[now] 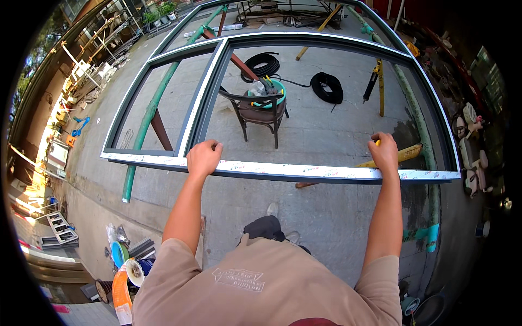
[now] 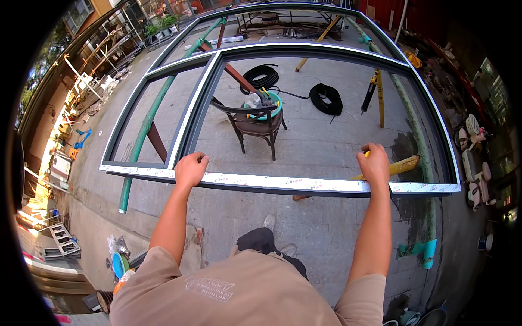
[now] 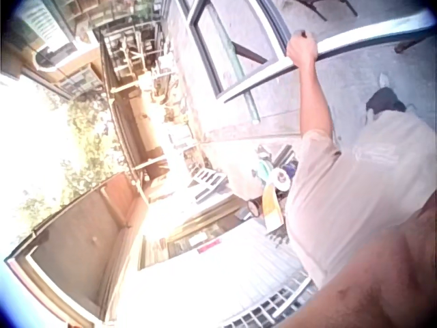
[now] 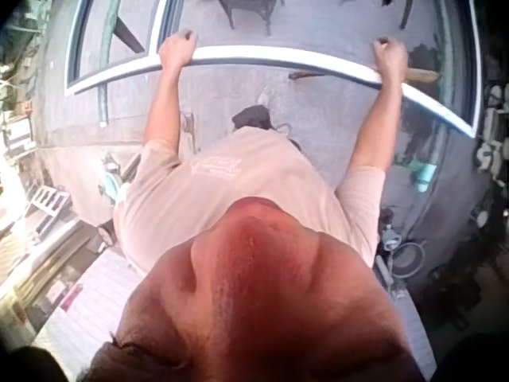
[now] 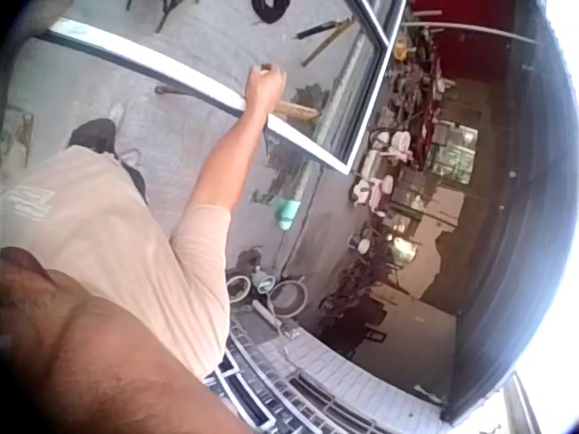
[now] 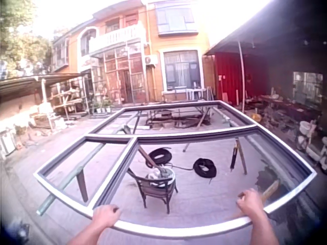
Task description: The person measures a metal strip against a window frame using a measuring tape, positions the strip, and then lifts and moves the large metal window frame.
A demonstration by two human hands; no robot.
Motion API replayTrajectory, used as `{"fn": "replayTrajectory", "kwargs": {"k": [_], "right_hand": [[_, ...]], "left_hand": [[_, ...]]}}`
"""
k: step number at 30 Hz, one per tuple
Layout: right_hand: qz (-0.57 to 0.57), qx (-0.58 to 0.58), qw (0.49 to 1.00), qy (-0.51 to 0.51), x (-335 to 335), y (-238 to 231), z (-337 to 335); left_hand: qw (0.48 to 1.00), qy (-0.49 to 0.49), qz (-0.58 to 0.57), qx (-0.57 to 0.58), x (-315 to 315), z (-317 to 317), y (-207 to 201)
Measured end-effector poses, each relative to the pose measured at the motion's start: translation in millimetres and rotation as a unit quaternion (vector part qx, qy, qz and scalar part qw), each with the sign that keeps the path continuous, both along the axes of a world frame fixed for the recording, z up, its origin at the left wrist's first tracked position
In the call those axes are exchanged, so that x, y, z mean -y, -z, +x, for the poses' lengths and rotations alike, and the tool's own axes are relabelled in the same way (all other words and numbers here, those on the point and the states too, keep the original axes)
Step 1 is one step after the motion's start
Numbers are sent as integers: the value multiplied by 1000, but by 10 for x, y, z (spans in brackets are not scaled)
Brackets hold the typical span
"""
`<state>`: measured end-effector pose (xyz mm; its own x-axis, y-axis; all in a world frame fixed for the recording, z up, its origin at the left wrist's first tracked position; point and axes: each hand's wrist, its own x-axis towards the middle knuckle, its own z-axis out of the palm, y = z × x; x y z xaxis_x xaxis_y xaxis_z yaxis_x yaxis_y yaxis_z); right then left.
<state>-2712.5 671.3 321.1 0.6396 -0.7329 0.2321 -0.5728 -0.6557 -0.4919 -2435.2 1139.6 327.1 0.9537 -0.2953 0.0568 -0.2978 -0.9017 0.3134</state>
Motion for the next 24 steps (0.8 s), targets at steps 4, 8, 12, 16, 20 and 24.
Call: {"fn": "replayTrajectory", "kwargs": {"k": [4, 8, 12, 16, 20, 24], "right_hand": [[-8, 22, 1000, 7, -32, -45, 27], [-27, 35, 999, 15, -58, -75, 34], [-41, 10, 999, 26, 49, 31, -18], [-34, -29, 998, 44, -11, -1, 52], [-57, -38, 996, 66, -79, -48, 66], [-79, -36, 992, 93, -59, -39, 59]], "left_hand": [[1000, -2, -4, -4, -12, -8, -23], [1000, 4, -16, -2, -42, -31, -45], [999, 36, -21, 3, -6, -27, -8], [998, 56, -41, 12, -71, -17, 28], [994, 86, -64, 8, -105, -15, -6], [992, 107, -68, -1, -123, -17, -68]]}}
